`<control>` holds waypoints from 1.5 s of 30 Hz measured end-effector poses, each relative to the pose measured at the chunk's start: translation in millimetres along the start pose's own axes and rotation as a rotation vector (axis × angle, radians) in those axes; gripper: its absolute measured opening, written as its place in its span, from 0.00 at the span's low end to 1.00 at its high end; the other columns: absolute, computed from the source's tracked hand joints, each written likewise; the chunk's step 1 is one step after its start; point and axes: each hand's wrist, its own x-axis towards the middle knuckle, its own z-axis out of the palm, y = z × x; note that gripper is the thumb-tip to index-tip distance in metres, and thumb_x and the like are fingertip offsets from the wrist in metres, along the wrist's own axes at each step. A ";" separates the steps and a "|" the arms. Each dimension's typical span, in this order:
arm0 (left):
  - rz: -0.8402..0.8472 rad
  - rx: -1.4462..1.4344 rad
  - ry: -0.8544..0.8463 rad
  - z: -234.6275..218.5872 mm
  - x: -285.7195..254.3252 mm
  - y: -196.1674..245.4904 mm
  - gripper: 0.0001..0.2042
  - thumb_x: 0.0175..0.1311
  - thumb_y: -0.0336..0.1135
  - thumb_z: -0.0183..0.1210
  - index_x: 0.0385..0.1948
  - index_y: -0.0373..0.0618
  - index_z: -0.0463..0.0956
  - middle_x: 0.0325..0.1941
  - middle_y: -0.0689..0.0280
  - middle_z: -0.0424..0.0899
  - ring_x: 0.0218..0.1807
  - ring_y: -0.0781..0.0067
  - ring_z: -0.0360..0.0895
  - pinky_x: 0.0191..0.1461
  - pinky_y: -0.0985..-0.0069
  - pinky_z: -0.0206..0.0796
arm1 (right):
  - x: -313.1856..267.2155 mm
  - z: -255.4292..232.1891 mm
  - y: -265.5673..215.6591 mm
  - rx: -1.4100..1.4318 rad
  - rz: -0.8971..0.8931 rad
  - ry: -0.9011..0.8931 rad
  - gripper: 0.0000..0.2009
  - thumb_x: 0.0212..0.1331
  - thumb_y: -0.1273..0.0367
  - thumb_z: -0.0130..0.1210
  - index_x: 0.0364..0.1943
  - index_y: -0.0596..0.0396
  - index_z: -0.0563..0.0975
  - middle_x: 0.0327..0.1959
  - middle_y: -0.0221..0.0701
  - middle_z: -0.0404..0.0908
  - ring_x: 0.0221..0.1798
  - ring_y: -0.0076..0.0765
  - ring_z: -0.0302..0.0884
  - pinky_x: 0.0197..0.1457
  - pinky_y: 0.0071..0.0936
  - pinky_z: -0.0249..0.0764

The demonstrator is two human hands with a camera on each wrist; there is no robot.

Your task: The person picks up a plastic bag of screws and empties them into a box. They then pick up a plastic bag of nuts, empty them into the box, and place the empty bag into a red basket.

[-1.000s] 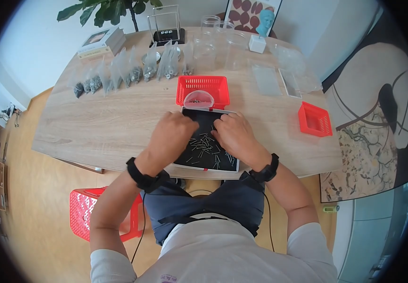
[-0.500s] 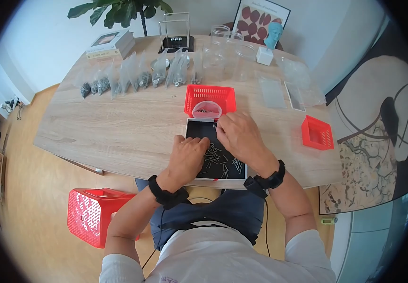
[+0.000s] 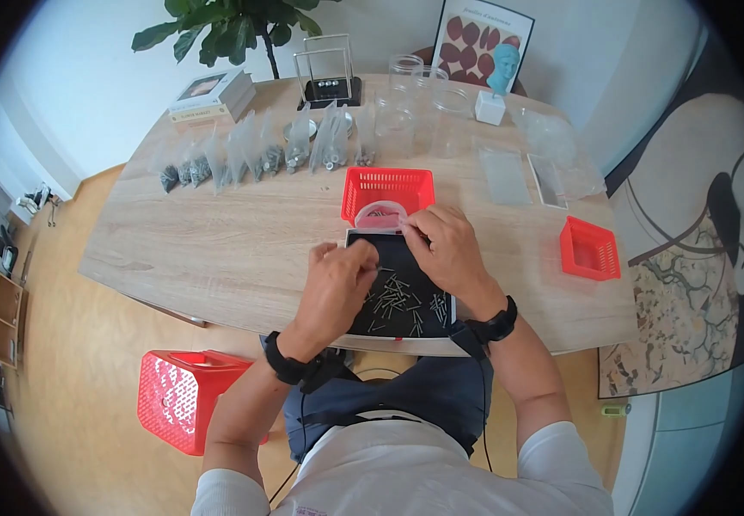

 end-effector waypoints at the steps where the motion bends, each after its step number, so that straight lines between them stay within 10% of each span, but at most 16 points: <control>1: 0.056 0.037 0.076 -4.1 8.2 0.9 0.08 0.63 0.25 0.66 0.40 0.46 0.77 0.32 0.65 0.86 0.42 0.59 0.84 0.68 0.56 0.61 | -3.6 -0.3 1.4 0.025 -0.003 -0.032 0.05 0.63 0.71 0.63 0.31 0.57 0.80 0.31 0.39 0.81 0.38 0.50 0.80 0.49 0.44 0.74; 13: 0.115 0.180 0.210 -18.3 46.7 14.0 0.11 0.64 0.28 0.68 0.47 0.41 0.80 0.38 0.58 0.86 0.42 0.57 0.83 0.55 0.61 0.70 | -31.1 16.6 2.1 -0.054 -0.041 -0.353 0.04 0.58 0.70 0.66 0.32 0.54 0.82 0.33 0.37 0.82 0.42 0.48 0.83 0.50 0.43 0.77; 20: 0.170 0.356 -0.239 2.7 -2.7 -5.1 0.09 0.57 0.25 0.68 0.39 0.44 0.82 0.36 0.60 0.86 0.45 0.55 0.83 0.59 0.61 0.68 | -37.4 28.0 4.5 -0.088 -0.056 -0.405 0.05 0.62 0.70 0.64 0.33 0.54 0.78 0.34 0.37 0.80 0.42 0.48 0.83 0.47 0.45 0.76; 45: 0.145 0.111 -0.094 22.0 -6.2 -17.6 0.07 0.58 0.21 0.62 0.34 0.43 0.74 0.31 0.58 0.82 0.41 0.52 0.81 0.59 0.61 0.66 | -23.8 11.2 -1.5 0.012 0.045 -0.517 0.08 0.61 0.69 0.62 0.32 0.60 0.76 0.34 0.45 0.82 0.39 0.58 0.83 0.44 0.50 0.77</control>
